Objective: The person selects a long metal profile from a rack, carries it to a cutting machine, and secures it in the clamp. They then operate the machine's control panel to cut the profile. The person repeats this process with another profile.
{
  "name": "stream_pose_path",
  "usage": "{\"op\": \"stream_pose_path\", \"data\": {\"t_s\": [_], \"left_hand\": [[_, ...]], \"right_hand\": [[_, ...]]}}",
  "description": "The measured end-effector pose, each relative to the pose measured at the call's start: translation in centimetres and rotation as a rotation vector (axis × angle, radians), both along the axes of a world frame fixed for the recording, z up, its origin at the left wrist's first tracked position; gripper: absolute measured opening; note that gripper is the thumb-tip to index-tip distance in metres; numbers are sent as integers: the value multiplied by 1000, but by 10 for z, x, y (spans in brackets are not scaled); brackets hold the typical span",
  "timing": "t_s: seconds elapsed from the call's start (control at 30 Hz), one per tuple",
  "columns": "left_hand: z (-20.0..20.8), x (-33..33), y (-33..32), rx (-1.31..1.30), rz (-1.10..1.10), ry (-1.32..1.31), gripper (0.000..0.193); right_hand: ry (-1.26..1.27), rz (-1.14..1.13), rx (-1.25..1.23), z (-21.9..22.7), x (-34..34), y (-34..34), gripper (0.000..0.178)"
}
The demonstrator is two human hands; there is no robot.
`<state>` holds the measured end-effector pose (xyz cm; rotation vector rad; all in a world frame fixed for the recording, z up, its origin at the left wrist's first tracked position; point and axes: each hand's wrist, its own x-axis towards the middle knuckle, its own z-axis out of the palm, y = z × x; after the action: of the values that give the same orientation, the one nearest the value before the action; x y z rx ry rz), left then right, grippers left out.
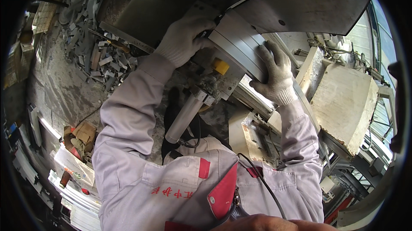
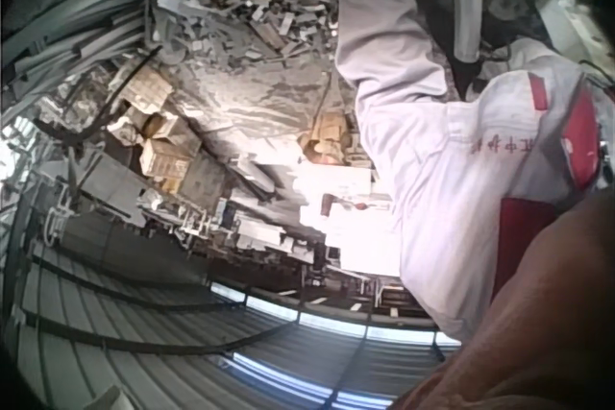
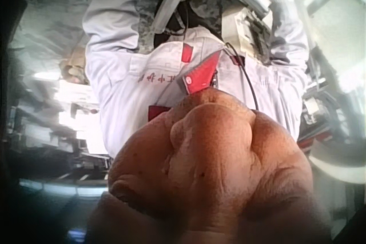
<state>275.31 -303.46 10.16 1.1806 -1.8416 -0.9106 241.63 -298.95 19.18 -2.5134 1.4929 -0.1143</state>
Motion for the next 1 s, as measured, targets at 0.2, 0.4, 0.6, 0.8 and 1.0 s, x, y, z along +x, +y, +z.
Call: {"op": "stream_pose_path", "data": {"t_s": [0.2, 0.4, 0.6, 0.8, 1.0], "left_hand": [[1, 0, 0, -11, -7, -29, 55], [2, -1, -2, -12, 38, 1, 66], [-9, -5, -5, -72, 28, -78, 74], [-28, -6, -15, -177, 28, -35, 80], [-33, -10, -17, -102, 13, 4, 83]], "right_hand": [[26, -14, -12, -4, -1, 0, 114], [75, 17, -27, -7, -4, -1, 116], [170, -28, -22, -16, -7, 3, 128], [207, -81, 44, -14, -6, 2, 132], [188, -37, 24, -12, -1, -1, 133]]}}
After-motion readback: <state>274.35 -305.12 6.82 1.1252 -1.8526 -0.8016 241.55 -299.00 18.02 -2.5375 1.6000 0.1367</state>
